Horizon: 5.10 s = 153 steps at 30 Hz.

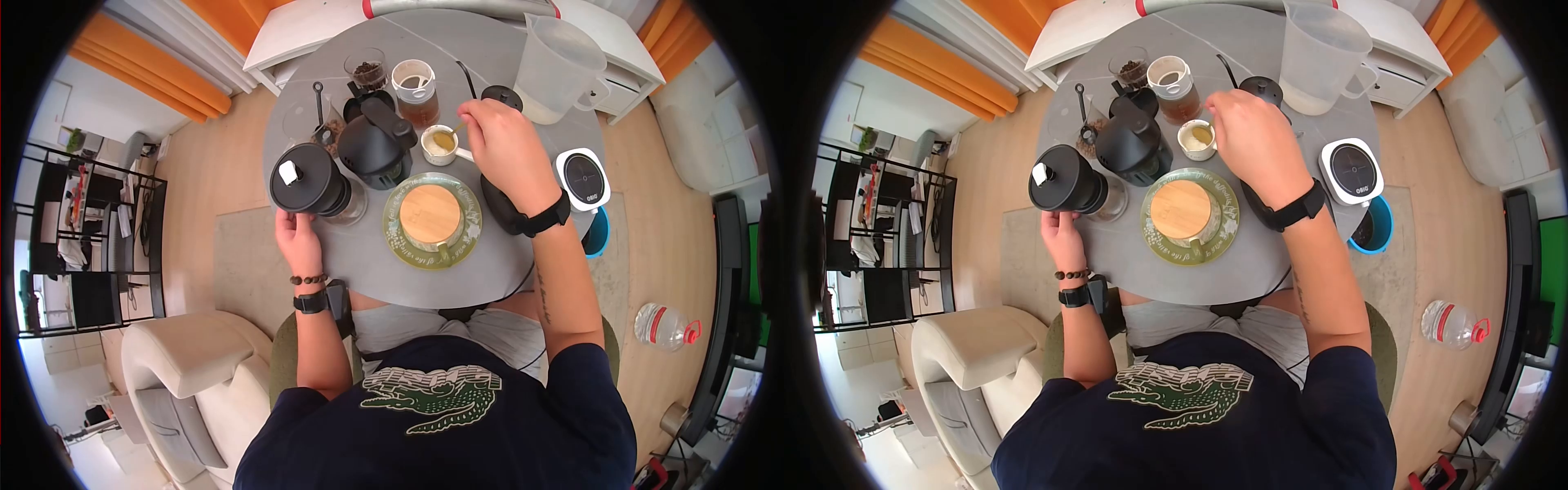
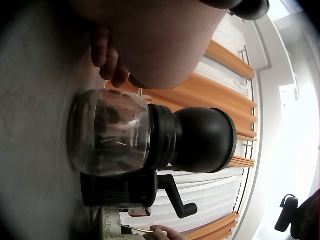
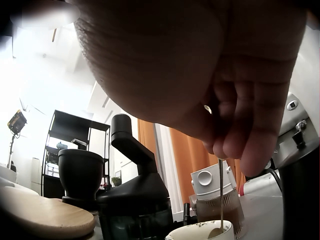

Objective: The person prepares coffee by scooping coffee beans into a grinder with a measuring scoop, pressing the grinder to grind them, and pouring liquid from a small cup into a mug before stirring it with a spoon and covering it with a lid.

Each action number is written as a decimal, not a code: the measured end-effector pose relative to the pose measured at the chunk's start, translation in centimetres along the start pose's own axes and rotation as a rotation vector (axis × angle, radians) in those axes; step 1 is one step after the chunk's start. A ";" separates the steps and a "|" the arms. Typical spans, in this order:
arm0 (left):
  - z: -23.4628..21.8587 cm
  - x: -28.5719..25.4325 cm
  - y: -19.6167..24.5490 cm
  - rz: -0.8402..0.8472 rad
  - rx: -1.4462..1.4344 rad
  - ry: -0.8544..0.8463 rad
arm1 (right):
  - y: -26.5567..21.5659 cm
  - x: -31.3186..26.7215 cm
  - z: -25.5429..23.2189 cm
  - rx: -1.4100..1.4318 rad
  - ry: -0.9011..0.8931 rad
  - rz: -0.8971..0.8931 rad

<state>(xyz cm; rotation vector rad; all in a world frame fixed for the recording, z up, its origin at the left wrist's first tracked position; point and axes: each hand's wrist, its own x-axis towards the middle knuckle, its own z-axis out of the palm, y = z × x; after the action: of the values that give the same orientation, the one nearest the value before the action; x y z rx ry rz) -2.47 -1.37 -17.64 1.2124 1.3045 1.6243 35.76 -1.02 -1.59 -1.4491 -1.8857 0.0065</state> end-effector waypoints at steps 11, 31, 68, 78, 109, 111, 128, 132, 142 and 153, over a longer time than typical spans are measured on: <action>0.2 0.1 0.1 0.005 0.027 0.004 | -0.3 -0.1 0.2 0.065 -0.034 0.052; 0.4 0.1 0.3 -0.004 -0.009 0.000 | 0.9 -0.2 1.2 0.021 0.020 0.135; 0.7 -0.4 2.9 0.237 0.003 -0.267 | -3.4 1.3 -4.2 -0.096 -0.054 0.298; 4.2 -1.2 5.4 0.097 0.152 -0.239 | -17.7 4.7 0.7 0.077 -0.297 -0.206; 2.4 -1.0 2.8 0.063 0.019 -0.367 | -17.9 6.0 5.0 0.017 -0.577 -0.357; 2.4 -1.1 3.2 0.038 0.011 -0.383 | -18.1 5.3 4.8 0.017 -0.475 -0.314; 2.6 -1.3 3.6 0.029 -0.037 -0.372 | -20.9 4.7 3.9 -0.102 -0.351 -0.202; 2.9 -0.9 3.0 0.090 -0.044 -0.333 | -21.5 4.7 6.1 -0.142 -0.273 -0.126; 2.5 -1.1 3.0 0.092 0.016 -0.355 | -19.7 4.9 6.6 0.075 -0.273 -0.289; 2.3 -1.3 4.9 0.095 0.062 -0.351 | -19.0 4.9 4.9 0.067 -0.459 -0.388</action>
<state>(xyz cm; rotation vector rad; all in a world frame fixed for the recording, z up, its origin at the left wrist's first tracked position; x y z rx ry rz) 0.20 -3.02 -13.06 1.5372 1.0943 1.3642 16.88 -1.72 5.61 -1.0749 -2.4899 0.2323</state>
